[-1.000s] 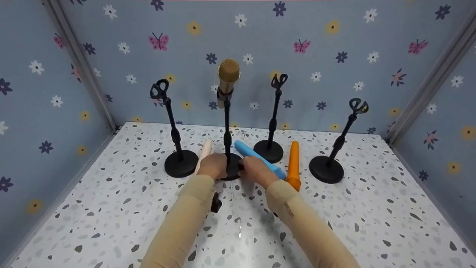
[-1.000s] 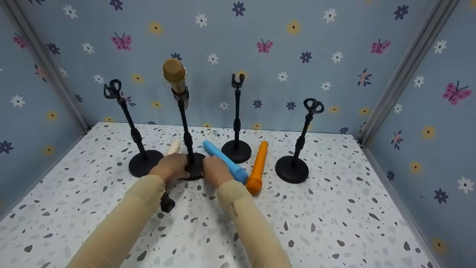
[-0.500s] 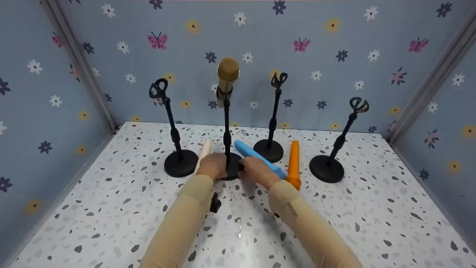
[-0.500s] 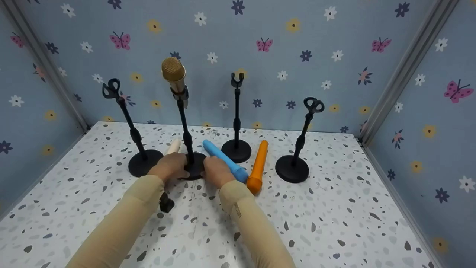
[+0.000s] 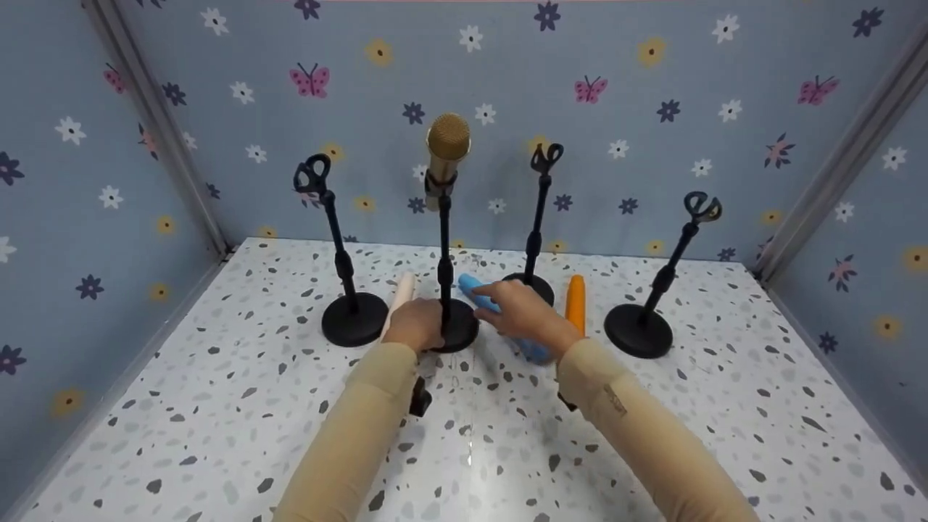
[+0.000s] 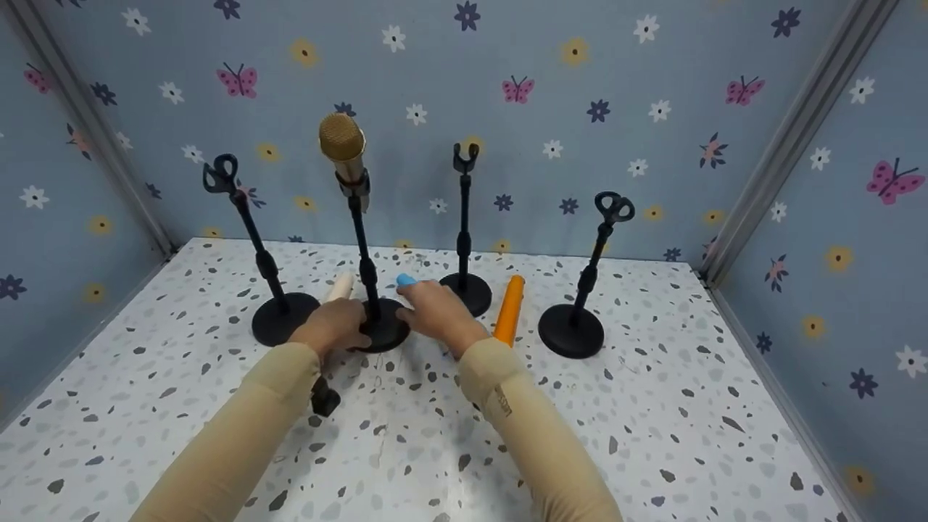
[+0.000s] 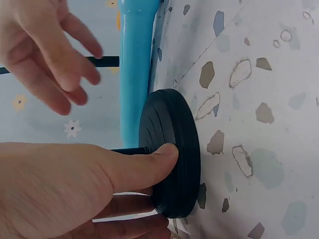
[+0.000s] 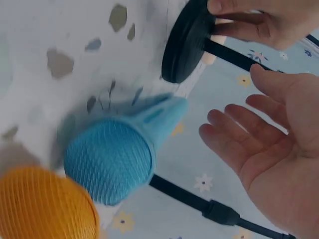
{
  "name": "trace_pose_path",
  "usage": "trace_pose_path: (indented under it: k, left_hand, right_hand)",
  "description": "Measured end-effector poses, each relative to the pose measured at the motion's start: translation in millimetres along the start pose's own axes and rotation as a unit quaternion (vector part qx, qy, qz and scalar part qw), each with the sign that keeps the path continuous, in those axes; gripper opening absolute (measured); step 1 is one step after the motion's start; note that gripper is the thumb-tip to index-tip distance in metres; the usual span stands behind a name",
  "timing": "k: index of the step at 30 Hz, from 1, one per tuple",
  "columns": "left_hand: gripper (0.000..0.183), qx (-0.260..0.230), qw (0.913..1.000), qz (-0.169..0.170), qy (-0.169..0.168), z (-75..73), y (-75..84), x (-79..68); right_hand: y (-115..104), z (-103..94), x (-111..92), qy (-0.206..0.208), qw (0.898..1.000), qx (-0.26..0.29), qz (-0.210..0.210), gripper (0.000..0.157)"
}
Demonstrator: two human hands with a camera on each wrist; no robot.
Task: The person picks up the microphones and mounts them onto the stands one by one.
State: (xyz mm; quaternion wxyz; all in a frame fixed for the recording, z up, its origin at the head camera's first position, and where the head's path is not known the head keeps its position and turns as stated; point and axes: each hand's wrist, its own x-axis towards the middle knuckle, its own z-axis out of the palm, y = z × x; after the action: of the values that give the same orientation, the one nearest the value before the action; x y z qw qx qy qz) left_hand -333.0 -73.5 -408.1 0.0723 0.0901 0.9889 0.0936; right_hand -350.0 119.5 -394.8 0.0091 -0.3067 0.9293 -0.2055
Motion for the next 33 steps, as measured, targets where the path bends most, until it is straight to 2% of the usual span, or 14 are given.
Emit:
trace_pose_path:
  k: [4, 8, 11, 14, 19, 22, 24, 29, 33]
  left_hand:
    - [0.04, -0.002, 1.0, 0.007, 0.002, 0.0, -1.3, -2.3]
    - [0.037, -0.008, 0.9999, 0.011, 0.005, 1.0, -3.1, -3.3]
    - [0.038, -0.008, 0.9999, 0.01, 0.009, 1.6, -4.6, -3.6]
    - [0.041, -0.01, 0.9999, 0.008, 0.008, 1.4, -5.0, -3.0]
    - [0.045, -0.007, 0.9999, 0.006, -0.007, 0.7, -2.8, -1.8]
    - [0.045, -0.008, 0.9999, 0.008, -0.004, 0.8, -2.2, -1.9]
    - [0.044, -0.011, 0.9999, 0.011, 0.0, 1.0, -2.3, -2.1]
    - [0.043, -0.015, 0.9996, 0.022, 0.005, 1.5, -3.6, -2.0]
    - [0.041, -0.022, 0.9996, 0.018, 0.005, 1.9, -5.4, -1.0]
  right_hand:
    - [8, -12.6, -5, 0.015, 0.998, -0.026, -0.05, 0.036]
    - [18, -18.9, -10, 0.017, 0.995, -0.045, -0.082, 0.033]
    - [27, -21.9, -13, 0.009, 0.991, -0.085, -0.102, 0.032]
    - [37, -24.5, -16, -0.005, 0.981, -0.148, -0.124, 0.04]
    - [56, -24.3, -23, -0.025, 0.953, -0.26, -0.156, 0.056]
    - [65, -20.0, -26, -0.03, 0.935, -0.306, -0.175, 0.056]
    - [68, -16.9, -27, -0.038, 0.927, -0.325, -0.183, 0.062]
    - [69, -9.6, -27, -0.067, 0.919, -0.34, -0.186, 0.084]
    - [65, -4.0, -24, -0.072, 0.918, -0.342, -0.187, 0.082]
